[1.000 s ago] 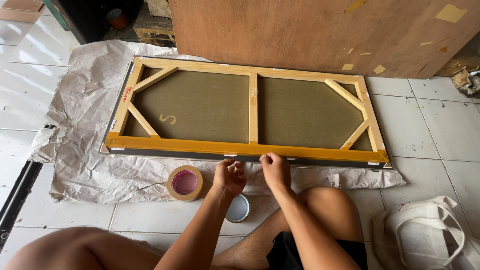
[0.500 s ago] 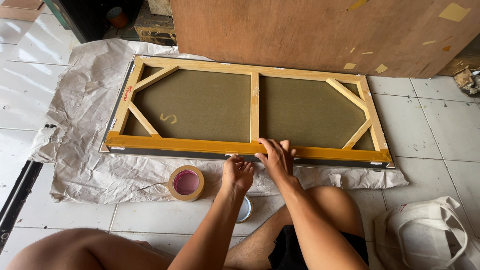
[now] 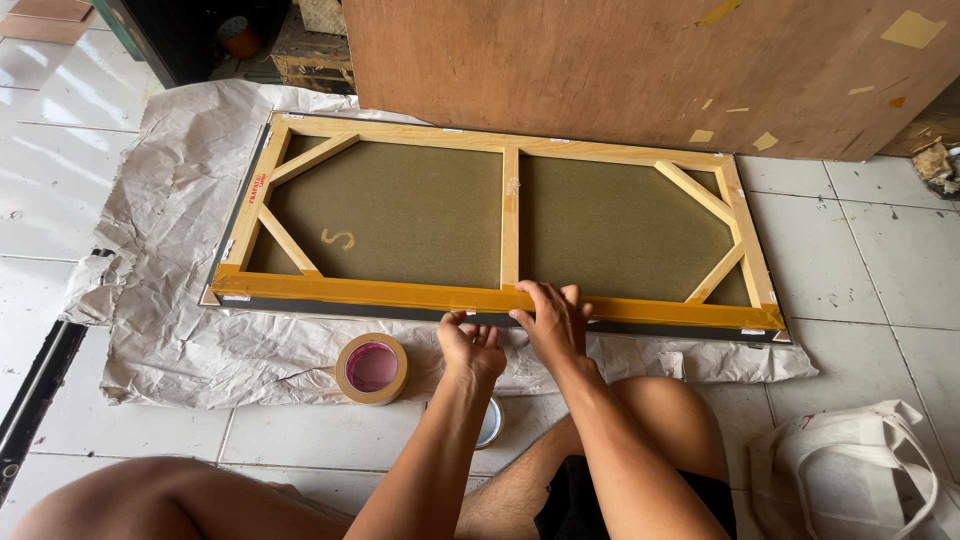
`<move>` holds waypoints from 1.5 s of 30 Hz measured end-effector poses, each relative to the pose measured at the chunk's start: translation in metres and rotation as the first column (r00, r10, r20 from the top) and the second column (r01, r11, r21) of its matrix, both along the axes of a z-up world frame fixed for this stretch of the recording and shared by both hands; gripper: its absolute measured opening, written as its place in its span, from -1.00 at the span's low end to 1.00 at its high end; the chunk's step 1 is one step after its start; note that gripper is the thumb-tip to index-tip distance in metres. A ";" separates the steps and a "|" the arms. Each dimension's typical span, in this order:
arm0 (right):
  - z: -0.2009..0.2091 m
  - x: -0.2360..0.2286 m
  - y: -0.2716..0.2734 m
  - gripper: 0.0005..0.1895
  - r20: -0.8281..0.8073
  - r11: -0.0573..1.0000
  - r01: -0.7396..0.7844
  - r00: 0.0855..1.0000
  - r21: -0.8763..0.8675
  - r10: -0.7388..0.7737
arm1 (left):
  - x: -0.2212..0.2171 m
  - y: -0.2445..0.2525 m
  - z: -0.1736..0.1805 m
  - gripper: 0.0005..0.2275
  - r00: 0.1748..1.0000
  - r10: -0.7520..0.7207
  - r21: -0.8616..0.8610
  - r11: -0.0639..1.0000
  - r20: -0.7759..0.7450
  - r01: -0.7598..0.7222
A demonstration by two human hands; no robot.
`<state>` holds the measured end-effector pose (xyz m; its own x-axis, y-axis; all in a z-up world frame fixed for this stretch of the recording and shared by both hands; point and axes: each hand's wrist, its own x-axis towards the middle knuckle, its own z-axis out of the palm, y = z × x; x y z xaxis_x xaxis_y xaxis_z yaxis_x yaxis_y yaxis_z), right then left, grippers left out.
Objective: The person applies yellow tape to the back edges of a wooden frame, smoothing it down with their hands.
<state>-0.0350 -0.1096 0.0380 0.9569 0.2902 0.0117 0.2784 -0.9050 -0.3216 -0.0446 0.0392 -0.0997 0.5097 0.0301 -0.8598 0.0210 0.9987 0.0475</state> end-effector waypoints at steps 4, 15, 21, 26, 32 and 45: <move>-0.005 0.002 -0.001 -0.54 0.001 1.000 -0.002 1.000 -0.003 0.002 | -0.007 0.003 0.082 -0.55 0.994 0.097 -0.048 0.994 0.048 -0.095; -0.001 -0.003 -0.002 -0.58 -0.004 1.000 0.008 1.000 0.029 -0.007 | -0.023 -0.002 0.164 0.06 0.971 0.239 0.009 0.971 -0.028 -0.239; -0.006 -0.006 -0.002 -0.56 0.007 0.997 0.036 0.999 0.065 -0.036 | -0.024 0.028 0.141 0.09 0.985 0.169 0.158 0.974 -0.038 -0.161; -0.025 -0.005 -0.005 -0.54 0.036 0.987 0.052 0.998 0.149 -0.058 | -0.040 0.061 0.162 -0.01 0.988 0.006 0.477 0.876 -0.156 0.070; -0.040 -0.005 -0.009 -0.48 0.081 0.953 0.074 0.991 0.294 -0.102 | -0.082 0.081 0.151 -0.36 0.812 -0.513 0.949 -0.017 -0.279 0.315; -0.013 -0.038 0.013 -0.66 -0.189 0.541 0.081 0.971 0.837 0.147 | -0.166 0.065 0.114 -0.68 0.127 -0.212 0.115 -0.842 -0.969 -0.527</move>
<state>-0.0728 -0.0970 0.0250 0.9553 0.2876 0.0685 0.1248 -0.1824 -0.9753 -0.2102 0.1045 0.0142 0.7717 -0.5596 -0.3023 -0.5632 -0.8220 0.0841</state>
